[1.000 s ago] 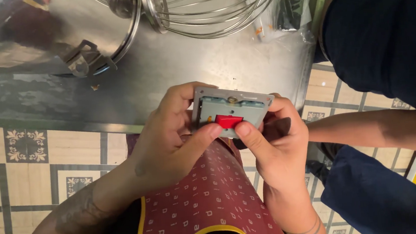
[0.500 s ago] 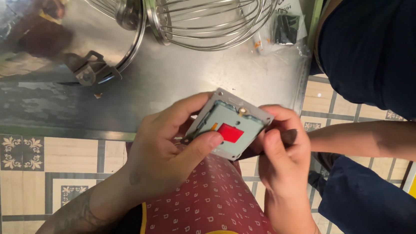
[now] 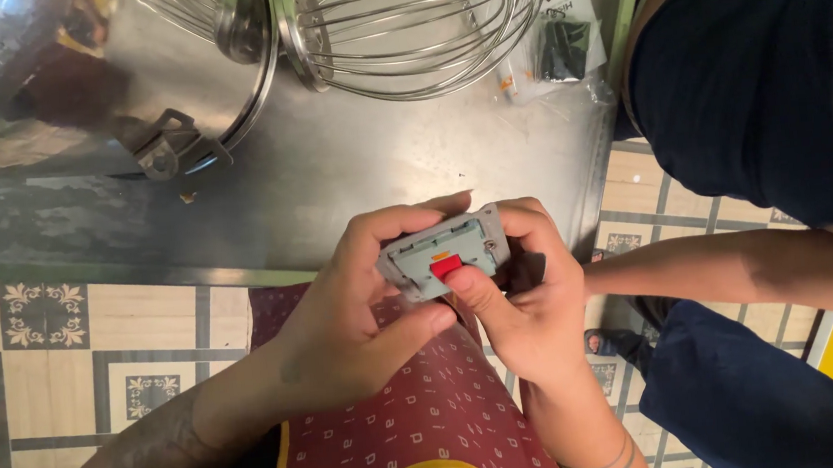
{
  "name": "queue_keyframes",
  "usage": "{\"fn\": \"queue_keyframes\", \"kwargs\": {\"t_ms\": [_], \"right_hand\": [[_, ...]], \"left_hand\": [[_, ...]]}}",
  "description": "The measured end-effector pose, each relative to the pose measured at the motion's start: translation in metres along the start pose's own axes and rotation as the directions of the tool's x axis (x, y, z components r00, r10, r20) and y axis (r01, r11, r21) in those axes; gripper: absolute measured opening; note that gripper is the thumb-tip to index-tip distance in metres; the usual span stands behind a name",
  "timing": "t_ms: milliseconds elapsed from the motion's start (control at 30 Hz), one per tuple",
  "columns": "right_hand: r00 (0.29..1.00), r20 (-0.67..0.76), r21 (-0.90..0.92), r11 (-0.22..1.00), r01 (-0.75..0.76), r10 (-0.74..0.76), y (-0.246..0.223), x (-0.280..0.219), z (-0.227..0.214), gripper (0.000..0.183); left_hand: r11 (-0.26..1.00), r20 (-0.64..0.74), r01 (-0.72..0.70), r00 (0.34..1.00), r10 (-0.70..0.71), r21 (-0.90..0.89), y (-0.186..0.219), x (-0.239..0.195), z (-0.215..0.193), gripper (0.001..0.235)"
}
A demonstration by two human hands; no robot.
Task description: Disassembling or repairing a power switch or electrical housing using a knife blade to pry it apart on a commercial kitchen table.
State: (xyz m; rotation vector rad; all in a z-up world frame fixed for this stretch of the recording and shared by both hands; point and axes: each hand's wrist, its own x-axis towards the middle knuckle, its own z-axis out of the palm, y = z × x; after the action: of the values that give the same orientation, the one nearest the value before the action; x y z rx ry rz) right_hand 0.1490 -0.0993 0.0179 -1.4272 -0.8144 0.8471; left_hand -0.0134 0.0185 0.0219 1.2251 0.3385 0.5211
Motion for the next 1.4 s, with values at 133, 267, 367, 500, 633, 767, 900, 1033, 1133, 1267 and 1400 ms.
{"fn": "queue_keyframes", "kwargs": {"t_ms": [133,267,367,500,633,767,900,1033,1133,1267,1400], "right_hand": [[0.997,0.067,-0.067,0.997,-0.025,0.03,-0.007,0.003,0.003,0.041],[0.995,0.049,-0.145,0.985,0.094,-0.087,-0.013,0.004,0.01,0.039],[0.997,-0.004,-0.215,0.974,0.075,-0.078,-0.008,0.003,0.009,0.041],[0.998,-0.014,-0.163,0.985,0.053,-0.056,-0.004,0.002,0.012,0.04],[0.999,-0.003,-0.096,0.995,0.036,-0.036,-0.005,0.003,0.015,0.034],[0.993,0.098,-0.03,0.997,-0.065,0.067,-0.004,0.01,0.005,0.037],[0.958,0.227,-0.059,0.985,-0.164,0.173,-0.005,0.012,0.002,0.053],[0.98,0.162,-0.053,0.993,-0.106,0.113,-0.003,0.012,0.011,0.049],[0.993,0.109,-0.146,0.989,-0.036,0.052,-0.002,0.012,0.014,0.048],[0.99,0.101,-0.36,0.923,0.131,-0.101,0.002,0.015,0.011,0.05],[0.985,0.088,-0.352,0.92,0.173,-0.151,-0.004,0.024,0.02,0.04]], "left_hand": [[0.998,0.004,0.029,1.0,-0.03,0.054,0.005,0.002,0.001,0.053],[0.911,-0.021,-0.085,0.995,0.102,0.403,0.007,0.006,0.003,0.046],[0.89,-0.083,-0.09,0.986,0.141,0.447,0.006,0.007,0.012,0.042],[0.903,-0.142,-0.077,0.978,0.15,0.423,0.0,0.004,0.019,0.039],[0.931,-0.174,-0.052,0.977,0.122,0.36,-0.001,0.003,0.016,0.04],[0.981,-0.169,0.193,0.966,-0.195,-0.031,0.006,0.005,0.006,0.054],[0.938,-0.118,0.299,0.94,-0.321,-0.174,0.001,0.005,0.0,0.063],[0.984,-0.175,0.177,0.969,-0.173,0.007,-0.009,0.001,0.004,0.05],[0.984,-0.198,0.1,0.978,-0.069,0.15,-0.01,0.003,0.005,0.043],[0.986,-0.187,0.004,0.982,0.027,0.164,-0.008,0.008,0.007,0.038],[0.994,-0.213,-0.073,0.975,0.055,-0.078,-0.011,0.011,0.013,0.038]]}}
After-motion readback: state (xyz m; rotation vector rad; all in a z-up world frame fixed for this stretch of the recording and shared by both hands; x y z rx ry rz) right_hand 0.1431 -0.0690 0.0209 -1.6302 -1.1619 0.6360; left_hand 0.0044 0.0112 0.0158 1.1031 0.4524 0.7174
